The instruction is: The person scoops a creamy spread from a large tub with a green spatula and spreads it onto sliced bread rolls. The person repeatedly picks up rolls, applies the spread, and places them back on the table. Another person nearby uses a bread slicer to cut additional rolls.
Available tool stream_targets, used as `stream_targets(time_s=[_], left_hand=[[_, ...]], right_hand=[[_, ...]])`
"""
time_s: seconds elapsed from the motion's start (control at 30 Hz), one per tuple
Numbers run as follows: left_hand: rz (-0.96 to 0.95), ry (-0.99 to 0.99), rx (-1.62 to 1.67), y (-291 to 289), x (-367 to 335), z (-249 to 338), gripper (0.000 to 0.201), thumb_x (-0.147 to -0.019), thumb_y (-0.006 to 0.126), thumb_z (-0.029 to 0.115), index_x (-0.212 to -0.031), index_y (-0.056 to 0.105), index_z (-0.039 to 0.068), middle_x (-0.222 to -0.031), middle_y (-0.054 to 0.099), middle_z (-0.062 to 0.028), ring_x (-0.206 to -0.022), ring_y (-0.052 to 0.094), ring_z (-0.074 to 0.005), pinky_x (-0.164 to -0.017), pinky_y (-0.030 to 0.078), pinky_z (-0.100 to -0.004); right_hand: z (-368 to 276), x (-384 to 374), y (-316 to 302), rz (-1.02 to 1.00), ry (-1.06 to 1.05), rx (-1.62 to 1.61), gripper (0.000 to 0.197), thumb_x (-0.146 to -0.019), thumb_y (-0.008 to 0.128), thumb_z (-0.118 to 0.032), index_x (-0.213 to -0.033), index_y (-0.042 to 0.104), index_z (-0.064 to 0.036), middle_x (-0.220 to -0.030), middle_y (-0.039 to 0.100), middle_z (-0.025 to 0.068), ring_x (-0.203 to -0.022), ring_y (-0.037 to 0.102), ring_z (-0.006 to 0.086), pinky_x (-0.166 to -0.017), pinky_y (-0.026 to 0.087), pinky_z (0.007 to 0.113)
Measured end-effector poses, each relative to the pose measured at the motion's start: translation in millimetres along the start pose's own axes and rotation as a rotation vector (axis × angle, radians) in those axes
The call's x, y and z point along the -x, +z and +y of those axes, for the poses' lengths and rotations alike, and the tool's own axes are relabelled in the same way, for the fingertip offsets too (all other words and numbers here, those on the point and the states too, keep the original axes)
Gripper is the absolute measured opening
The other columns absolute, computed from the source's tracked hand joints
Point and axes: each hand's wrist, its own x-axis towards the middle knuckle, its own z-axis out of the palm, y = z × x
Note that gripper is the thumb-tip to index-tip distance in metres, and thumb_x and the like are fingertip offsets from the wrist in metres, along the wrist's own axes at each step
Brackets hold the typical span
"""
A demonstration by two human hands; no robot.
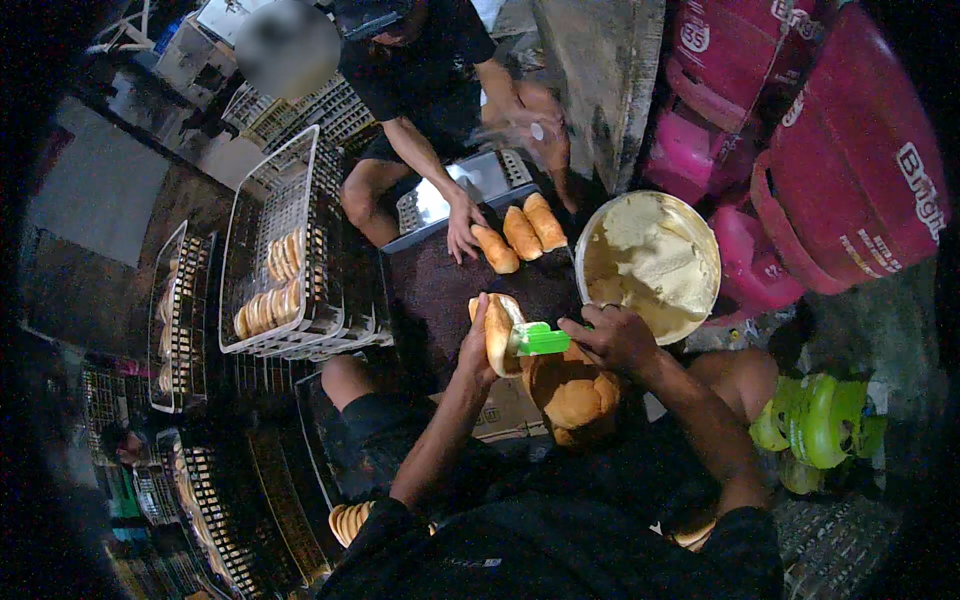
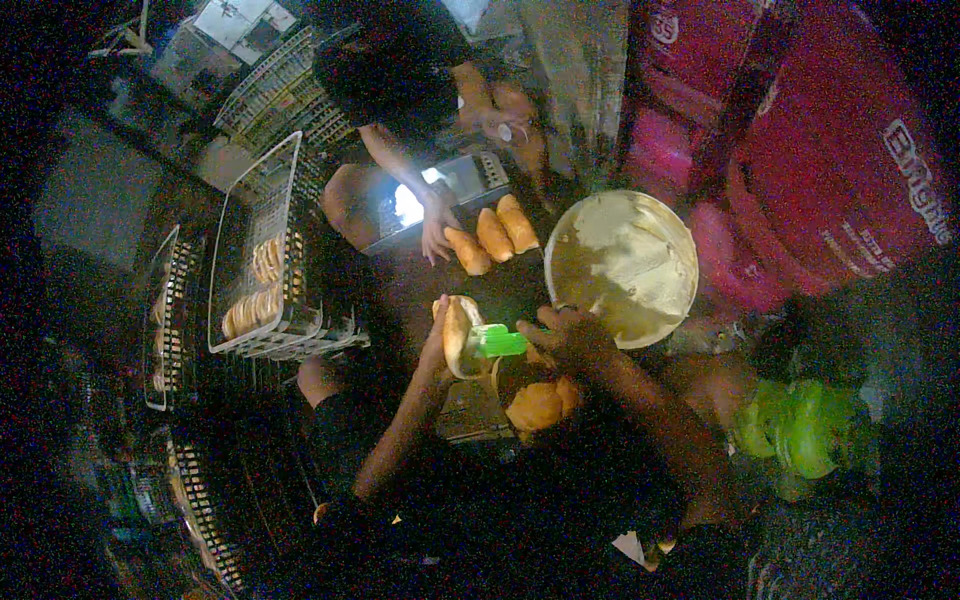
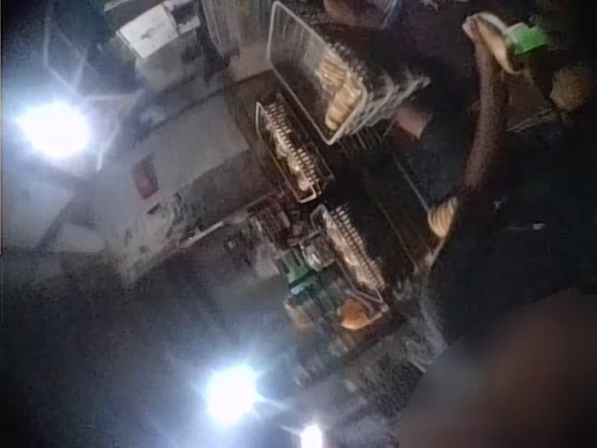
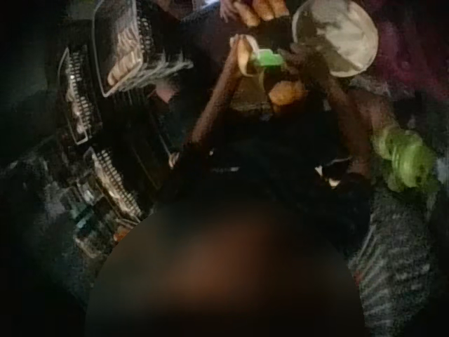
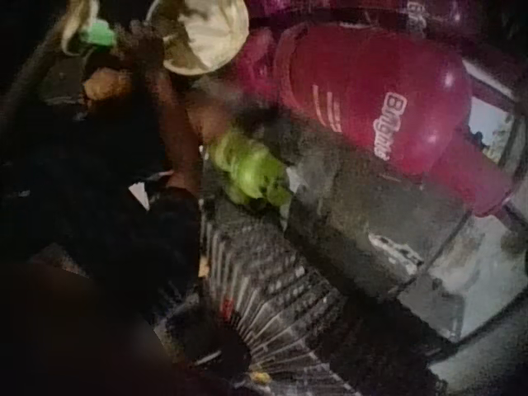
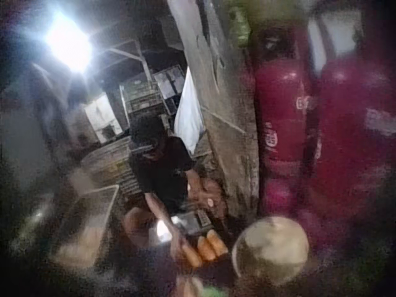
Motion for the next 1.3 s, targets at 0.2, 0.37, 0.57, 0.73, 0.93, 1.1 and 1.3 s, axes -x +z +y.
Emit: stream_targets(time_s=[0.2,0.37,0.57,0.73,0.93,1.1,1.3], left_hand=[[-0.056,-0.086,0.111,43,37,-9,0.050,-0.096,0.052,0.044,-0.129,0.047,0.007,-0.115,0.061,-0.0128,-0.112,0.057,-0.0254,-0.097,0.047,-0.0429],[0.095,0.173,0.093,-6,-3,-1,0.037,-0.097,0.056,0.024,-0.125,0.048,0.001,-0.112,0.062,-0.0127,-0.104,0.062,-0.0241,-0.093,0.051,-0.0389],[0.068,0.211,-0.035,-28,-29,30,0.043,-0.086,0.068,0.013,-0.123,0.048,0.005,-0.110,0.062,-0.0142,-0.096,0.064,-0.0257,-0.086,0.054,-0.0367],[0.232,0.518,-1.332,-151,-101,17,0.054,-0.077,0.068,0.014,-0.127,0.046,0.013,-0.109,0.061,-0.0137,-0.098,0.063,-0.0330,-0.081,0.051,-0.0495],[-0.255,-0.006,-2.428,-73,-151,-49,0.052,-0.083,0.064,0.033,-0.128,0.049,0.012,-0.113,0.060,-0.0116,-0.097,0.060,-0.0312,-0.078,0.049,-0.0455],[-0.777,0.006,-1.815,-173,-209,97,0.056,-0.087,0.062,0.043,-0.130,0.046,0.009,-0.107,0.061,-0.0105,-0.086,0.060,-0.0244,-0.072,0.053,-0.0372],[-0.297,0.179,-1.302,-8,-147,8,0.051,-0.090,0.065,0.039,-0.121,0.057,0.001,-0.116,0.060,-0.0131,-0.101,0.060,-0.0262,-0.093,0.047,-0.0385]], right_hand=[[11,3,2,0.229,0.056,0.211,0.048,-0.075,0.070,-0.024,-0.122,0.061,-0.0178,-0.080,0.054,0.0072,-0.067,0.060,0.0262,-0.056,0.048,0.038],[7,5,5,0.201,-0.018,0.182,0.047,-0.076,0.069,-0.021,-0.122,0.061,-0.0173,-0.083,0.056,0.0086,-0.073,0.061,0.0268,-0.062,0.050,0.039],[46,28,-19,0.131,0.350,0.110,0.038,-0.079,0.066,-0.020,-0.117,0.063,-0.0233,-0.091,0.058,0.0101,-0.081,0.060,0.0326,-0.071,0.051,0.042],[54,14,-27,0.139,0.396,0.032,0.037,-0.083,0.063,-0.027,-0.119,0.061,-0.0192,-0.106,0.059,0.0111,-0.094,0.059,0.0354,-0.081,0.049,0.047],[78,59,-23,0.023,0.588,-0.026,0.038,-0.085,0.062,-0.031,-0.120,0.061,-0.0170,-0.109,0.058,0.0130,-0.099,0.058,0.0357,-0.088,0.048,0.046],[66,24,-29,0.179,0.454,-0.026,0.034,-0.082,0.066,-0.026,-0.113,0.065,-0.0121,-0.101,0.061,0.0134,-0.091,0.061,0.0338,-0.076,0.051,0.043],[91,72,-27,-0.180,0.781,-0.040,0.027,-0.086,0.055,-0.017,-0.108,0.059,-0.0033,-0.096,0.065,0.0216,-0.090,0.063,0.0409,-0.078,0.051,0.049]])
